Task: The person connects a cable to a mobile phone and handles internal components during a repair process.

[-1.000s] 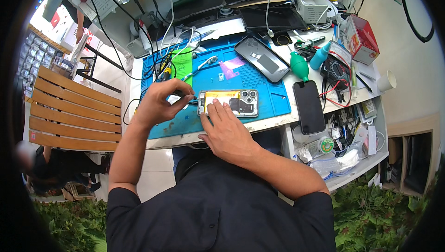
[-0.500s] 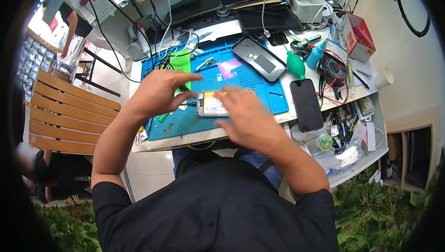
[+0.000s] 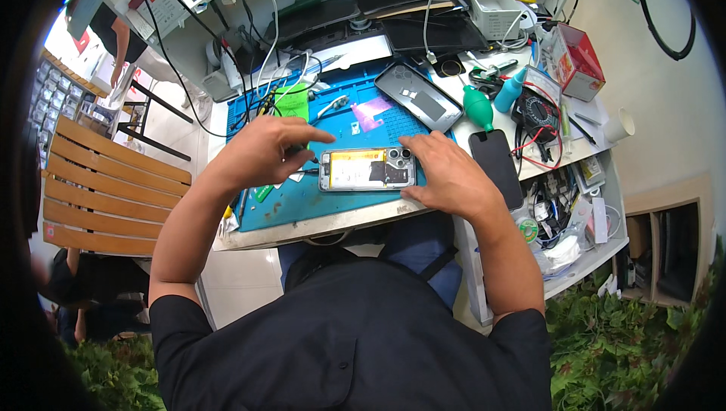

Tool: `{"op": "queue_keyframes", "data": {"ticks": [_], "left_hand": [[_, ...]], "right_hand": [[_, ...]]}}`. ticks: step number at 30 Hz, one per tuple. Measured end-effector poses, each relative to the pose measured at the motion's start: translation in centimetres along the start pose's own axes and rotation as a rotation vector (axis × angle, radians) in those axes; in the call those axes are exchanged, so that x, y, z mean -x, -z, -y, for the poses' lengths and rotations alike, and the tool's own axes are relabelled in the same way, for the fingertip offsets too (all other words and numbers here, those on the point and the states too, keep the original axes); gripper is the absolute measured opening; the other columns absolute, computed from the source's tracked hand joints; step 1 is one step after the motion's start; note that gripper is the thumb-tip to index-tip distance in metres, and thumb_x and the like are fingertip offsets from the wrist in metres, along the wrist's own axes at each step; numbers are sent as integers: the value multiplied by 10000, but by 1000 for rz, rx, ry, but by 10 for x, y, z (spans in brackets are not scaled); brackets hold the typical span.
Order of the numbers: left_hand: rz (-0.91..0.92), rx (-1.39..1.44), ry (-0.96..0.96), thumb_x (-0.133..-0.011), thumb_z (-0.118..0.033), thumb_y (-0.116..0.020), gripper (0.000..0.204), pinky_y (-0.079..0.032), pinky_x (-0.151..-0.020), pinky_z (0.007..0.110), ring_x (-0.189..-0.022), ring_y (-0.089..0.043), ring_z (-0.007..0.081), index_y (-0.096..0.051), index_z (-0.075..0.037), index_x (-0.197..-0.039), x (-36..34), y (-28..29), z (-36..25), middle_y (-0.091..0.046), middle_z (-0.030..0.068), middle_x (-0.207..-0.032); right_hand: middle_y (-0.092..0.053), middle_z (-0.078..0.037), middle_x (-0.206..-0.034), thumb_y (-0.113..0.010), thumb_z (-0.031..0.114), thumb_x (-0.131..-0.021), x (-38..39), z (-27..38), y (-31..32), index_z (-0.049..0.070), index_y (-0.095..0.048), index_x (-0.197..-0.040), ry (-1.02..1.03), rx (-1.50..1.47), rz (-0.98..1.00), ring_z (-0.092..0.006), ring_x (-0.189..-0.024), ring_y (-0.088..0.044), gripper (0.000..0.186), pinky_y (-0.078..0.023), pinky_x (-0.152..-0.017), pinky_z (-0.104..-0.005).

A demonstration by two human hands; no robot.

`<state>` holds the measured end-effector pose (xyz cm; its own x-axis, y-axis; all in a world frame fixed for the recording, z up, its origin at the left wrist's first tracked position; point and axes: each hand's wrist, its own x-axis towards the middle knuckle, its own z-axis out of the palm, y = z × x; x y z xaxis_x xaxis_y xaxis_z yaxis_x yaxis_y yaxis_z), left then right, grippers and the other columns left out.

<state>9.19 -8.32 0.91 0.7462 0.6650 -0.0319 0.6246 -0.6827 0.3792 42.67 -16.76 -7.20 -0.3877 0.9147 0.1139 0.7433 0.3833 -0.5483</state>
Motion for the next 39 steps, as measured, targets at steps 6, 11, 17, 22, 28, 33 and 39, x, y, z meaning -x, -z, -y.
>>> {"op": "queue_keyframes", "data": {"ticks": [6,11,17,22,28,33,39], "left_hand": [[-280,76,196,-893,13,-847,797,-661,-769,385,-806,-810,269,-586,-173,-1623,6,1,9,-790,126,-949],[-511,446,225,-981,-6,-863,966,-647,-927,336,-960,-817,174,-356,-188,-1783,-6,-57,39,-791,78,-1035],[-750,527,101,-1042,-7,-802,785,-668,-875,341,-981,-822,188,-409,-139,-1708,-35,-97,47,-772,117,-1110],[-792,605,146,-1047,-11,-798,709,-662,-851,326,-969,-824,187,-433,-91,-1649,-41,-103,50,-779,120,-1086],[-766,641,186,-1073,11,-761,720,-684,-914,327,-1014,-805,185,-373,-57,-1676,-43,-103,52,-755,121,-1137],[-827,675,180,-1047,-11,-799,752,-649,-848,308,-949,-796,157,-401,-75,-1682,-43,-103,51,-774,110,-1091],[-841,827,107,-1075,-37,-781,798,-654,-812,292,-911,-759,151,-330,-81,-1732,-40,-96,26,-719,82,-1080]], "right_hand": [[-738,-203,-1336,-1004,244,-732,-3,-16,-6,-8,-689,-1421,34,-32,-37,-399,-1275,-683,798,-557,-1121,-469],[-734,-210,-1318,-980,260,-758,-3,-15,-7,-20,-684,-1411,16,-19,-31,-390,-1298,-668,770,-538,-1150,-474],[-733,-211,-1308,-977,258,-755,-3,-9,-4,-23,-686,-1394,-2,-27,-17,-390,-1300,-666,756,-533,-1153,-472],[-731,-208,-1281,-975,253,-756,-3,-11,-5,-26,-689,-1376,17,-7,-28,-389,-1287,-666,738,-537,-1140,-472],[-727,-198,-1273,-979,249,-757,-4,-10,-6,-19,-683,-1377,19,4,-13,-389,-1289,-660,738,-534,-1137,-473],[-723,-204,-1285,-980,253,-757,-4,-12,-8,-19,-673,-1400,30,5,-20,-400,-1293,-657,763,-531,-1141,-478],[-706,-215,-1349,-977,258,-772,1,-19,-12,-13,-634,-1492,33,-48,-57,-401,-1306,-651,842,-534,-1141,-471]]}}
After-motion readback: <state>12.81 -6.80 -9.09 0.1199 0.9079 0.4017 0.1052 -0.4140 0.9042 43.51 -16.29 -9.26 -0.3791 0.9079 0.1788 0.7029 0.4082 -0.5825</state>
